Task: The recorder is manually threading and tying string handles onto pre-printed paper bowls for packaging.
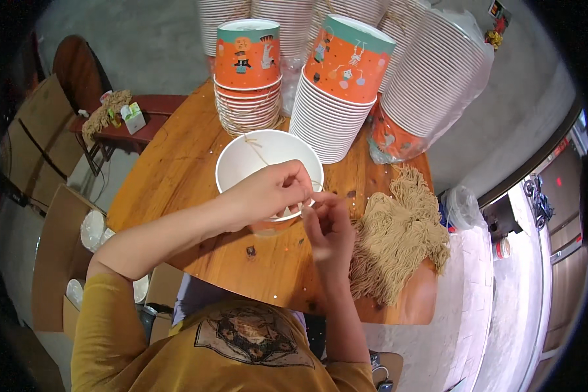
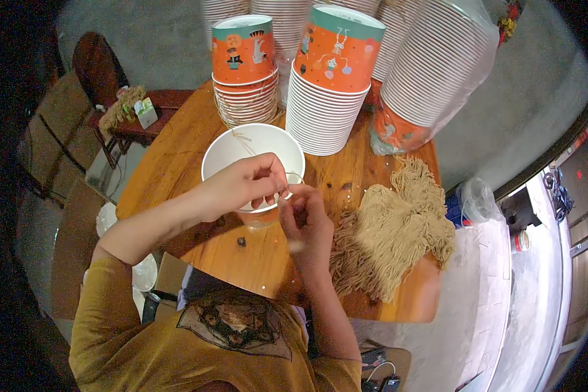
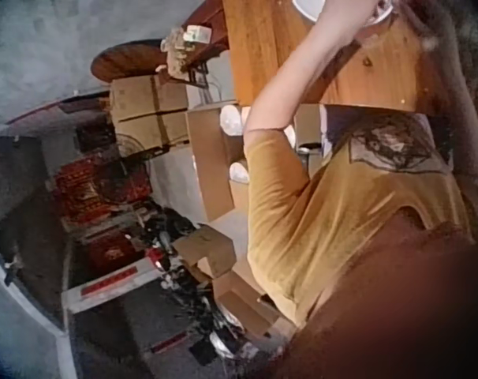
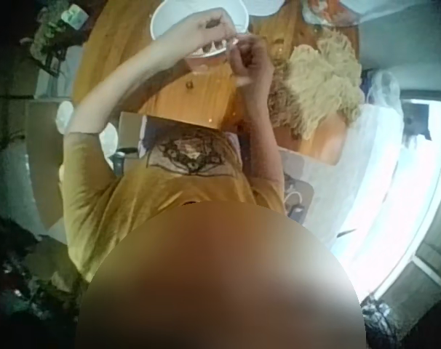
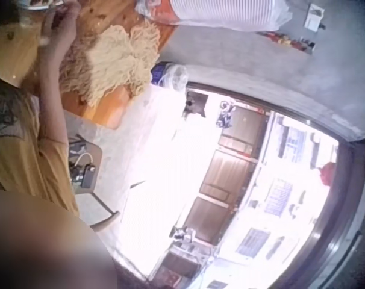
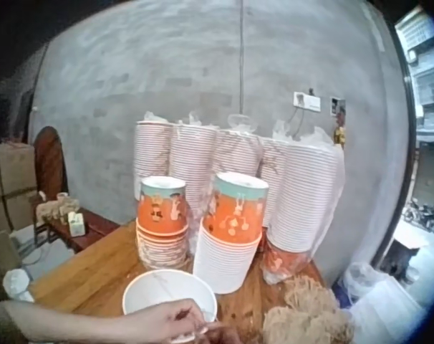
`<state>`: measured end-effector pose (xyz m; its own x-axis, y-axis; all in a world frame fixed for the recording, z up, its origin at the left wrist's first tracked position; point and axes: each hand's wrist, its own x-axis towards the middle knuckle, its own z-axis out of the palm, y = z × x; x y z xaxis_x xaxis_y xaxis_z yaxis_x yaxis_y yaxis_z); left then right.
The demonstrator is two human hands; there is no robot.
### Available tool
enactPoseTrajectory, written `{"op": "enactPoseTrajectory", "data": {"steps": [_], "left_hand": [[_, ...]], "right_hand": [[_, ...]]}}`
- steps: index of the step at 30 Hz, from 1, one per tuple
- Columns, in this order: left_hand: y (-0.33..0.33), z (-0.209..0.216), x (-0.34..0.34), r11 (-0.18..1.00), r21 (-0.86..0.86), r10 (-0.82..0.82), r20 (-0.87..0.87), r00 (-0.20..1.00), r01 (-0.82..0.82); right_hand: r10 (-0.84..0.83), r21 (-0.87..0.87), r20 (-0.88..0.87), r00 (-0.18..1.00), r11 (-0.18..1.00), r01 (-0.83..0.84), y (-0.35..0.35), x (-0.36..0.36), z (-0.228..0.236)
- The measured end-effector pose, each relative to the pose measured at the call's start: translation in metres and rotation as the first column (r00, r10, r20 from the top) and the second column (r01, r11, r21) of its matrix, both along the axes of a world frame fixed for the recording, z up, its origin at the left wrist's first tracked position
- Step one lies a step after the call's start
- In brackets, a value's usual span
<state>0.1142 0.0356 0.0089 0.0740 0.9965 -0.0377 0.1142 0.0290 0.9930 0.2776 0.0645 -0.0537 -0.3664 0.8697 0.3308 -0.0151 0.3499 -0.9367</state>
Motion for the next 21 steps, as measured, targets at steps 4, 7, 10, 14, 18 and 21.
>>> {"op": "enactPoseTrajectory", "data": {"steps": [4,7,10,14,18,21], "left_hand": [[0.004,0.005,0.0,0.995,-0.096,-0.023,0.067,0.998,0.029],[0.008,-0.007,-0.005,0.996,-0.053,-0.068,0.107,0.992,0.074],[0.007,-0.01,-0.007,0.999,-0.007,-0.033,0.088,0.996,0.033],[0.01,-0.008,-0.009,0.993,-0.093,-0.067,0.111,0.992,0.078],[0.009,-0.005,-0.008,0.989,-0.11,-0.093,0.018,0.995,0.095],[0.006,-0.002,-0.006,0.989,-0.108,-0.103,-0.043,0.994,0.098]], "right_hand": [[-0.003,0.071,-0.023,1.0,0.997,0.005,0.003,0.0,-0.001],[0.093,-0.093,-0.011,0.996,0.991,-0.094,0.005,0.007,0.012],[0.223,-0.022,0.019,0.975,0.975,-0.222,0.021,0.025,0.021],[0.333,-0.007,-0.002,0.943,0.943,-0.333,0.032,0.032,0.038],[0.414,-0.013,0.081,0.907,0.91,-0.414,0.038,0.023,0.053],[0.328,0.001,0.173,0.929,0.943,-0.333,0.042,0.016,0.057]]}}
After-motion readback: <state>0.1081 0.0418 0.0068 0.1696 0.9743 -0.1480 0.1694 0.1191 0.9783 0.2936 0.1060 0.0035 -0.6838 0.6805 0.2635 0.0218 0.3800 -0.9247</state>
